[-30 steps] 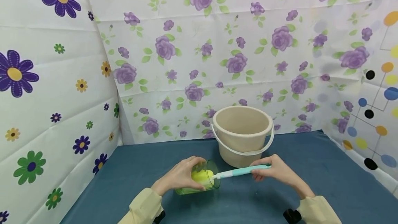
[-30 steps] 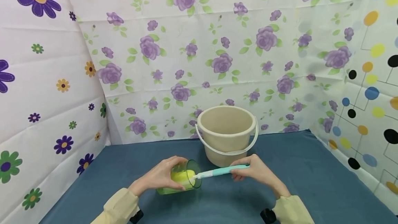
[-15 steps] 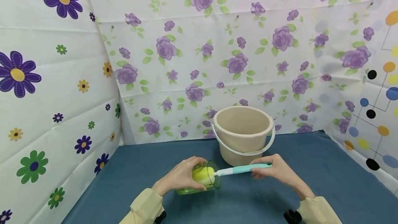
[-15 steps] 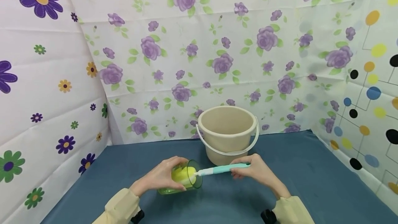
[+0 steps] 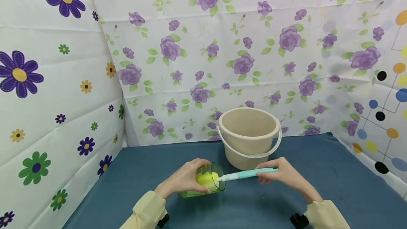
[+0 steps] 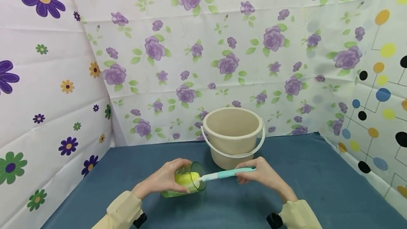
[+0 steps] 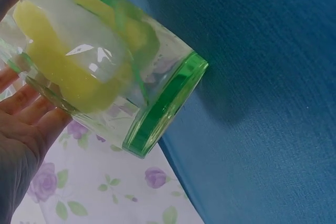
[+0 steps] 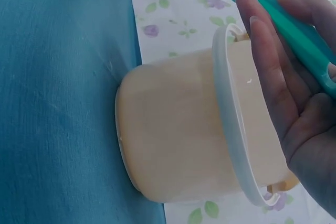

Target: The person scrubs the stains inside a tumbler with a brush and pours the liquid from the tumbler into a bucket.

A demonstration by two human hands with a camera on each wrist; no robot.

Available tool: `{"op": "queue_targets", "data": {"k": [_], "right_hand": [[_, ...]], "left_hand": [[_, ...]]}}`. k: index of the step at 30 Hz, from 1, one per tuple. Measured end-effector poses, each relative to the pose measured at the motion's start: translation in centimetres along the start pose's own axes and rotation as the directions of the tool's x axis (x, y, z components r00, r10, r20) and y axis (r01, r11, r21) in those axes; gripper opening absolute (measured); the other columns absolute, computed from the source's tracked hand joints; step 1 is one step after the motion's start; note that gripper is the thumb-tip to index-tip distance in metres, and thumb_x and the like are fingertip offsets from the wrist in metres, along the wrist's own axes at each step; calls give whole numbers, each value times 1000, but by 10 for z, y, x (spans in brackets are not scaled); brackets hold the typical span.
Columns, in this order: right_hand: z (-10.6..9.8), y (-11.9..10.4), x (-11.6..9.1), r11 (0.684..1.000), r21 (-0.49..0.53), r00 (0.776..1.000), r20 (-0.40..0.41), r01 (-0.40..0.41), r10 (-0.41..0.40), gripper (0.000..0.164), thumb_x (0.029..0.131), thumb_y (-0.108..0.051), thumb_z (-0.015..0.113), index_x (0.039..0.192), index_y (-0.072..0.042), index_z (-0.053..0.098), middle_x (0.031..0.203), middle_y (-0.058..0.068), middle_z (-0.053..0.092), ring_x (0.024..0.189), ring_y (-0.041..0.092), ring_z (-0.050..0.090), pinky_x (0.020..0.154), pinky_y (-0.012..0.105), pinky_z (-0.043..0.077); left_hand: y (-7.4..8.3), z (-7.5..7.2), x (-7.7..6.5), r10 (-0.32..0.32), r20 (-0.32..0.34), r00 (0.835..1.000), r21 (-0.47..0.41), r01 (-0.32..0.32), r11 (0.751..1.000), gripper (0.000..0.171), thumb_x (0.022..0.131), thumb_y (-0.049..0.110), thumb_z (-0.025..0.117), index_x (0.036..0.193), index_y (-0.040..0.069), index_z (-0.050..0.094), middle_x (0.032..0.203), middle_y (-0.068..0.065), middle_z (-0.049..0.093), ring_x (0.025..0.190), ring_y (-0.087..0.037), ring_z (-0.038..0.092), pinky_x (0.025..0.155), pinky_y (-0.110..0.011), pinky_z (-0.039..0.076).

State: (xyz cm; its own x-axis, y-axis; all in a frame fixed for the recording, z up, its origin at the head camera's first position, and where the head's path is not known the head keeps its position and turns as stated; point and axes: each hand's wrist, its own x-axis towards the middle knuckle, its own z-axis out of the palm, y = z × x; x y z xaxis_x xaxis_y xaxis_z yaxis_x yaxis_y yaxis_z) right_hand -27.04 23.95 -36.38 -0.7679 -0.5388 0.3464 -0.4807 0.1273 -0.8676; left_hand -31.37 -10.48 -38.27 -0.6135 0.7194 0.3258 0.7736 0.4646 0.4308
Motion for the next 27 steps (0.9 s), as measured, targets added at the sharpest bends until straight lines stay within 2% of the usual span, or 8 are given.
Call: {"op": "queue_targets", "data": {"k": [8,16,22,27], "right_hand": [[7,-2,2,998,-4,996,-59,-66,66,23,85,-4,63,103,10,62,81,18,65,71,39,61,61,41,51],[5,-4,2,997,-65,998,-30,-48,46,19,86,-5,62,100,7,64,78,17,65,66,33,62,59,40,51],[3,5,2,999,-27,999,-6,-34,34,18,86,-4,61,101,6,65,77,14,66,66,33,63,57,43,50],[5,-3,2,999,-8,998,-33,-54,54,19,85,-3,62,100,7,64,78,16,65,67,39,61,58,44,50]], "left_hand": [[0,-1,3,-15,-3,1000,5,15,1000,75,67,51,75,127,15,47,116,2,50,101,-14,49,81,-34,43],[0,1,3,-18,-6,1000,6,18,1000,75,67,52,74,127,16,47,113,4,50,99,-12,49,79,-33,44],[2,1,4,-19,0,1000,1,19,1000,75,68,52,73,127,15,47,110,4,50,95,-12,49,76,-32,44],[2,2,4,-35,-1,999,12,35,999,75,67,53,73,127,16,48,109,5,50,96,-12,49,76,-33,44]]}}
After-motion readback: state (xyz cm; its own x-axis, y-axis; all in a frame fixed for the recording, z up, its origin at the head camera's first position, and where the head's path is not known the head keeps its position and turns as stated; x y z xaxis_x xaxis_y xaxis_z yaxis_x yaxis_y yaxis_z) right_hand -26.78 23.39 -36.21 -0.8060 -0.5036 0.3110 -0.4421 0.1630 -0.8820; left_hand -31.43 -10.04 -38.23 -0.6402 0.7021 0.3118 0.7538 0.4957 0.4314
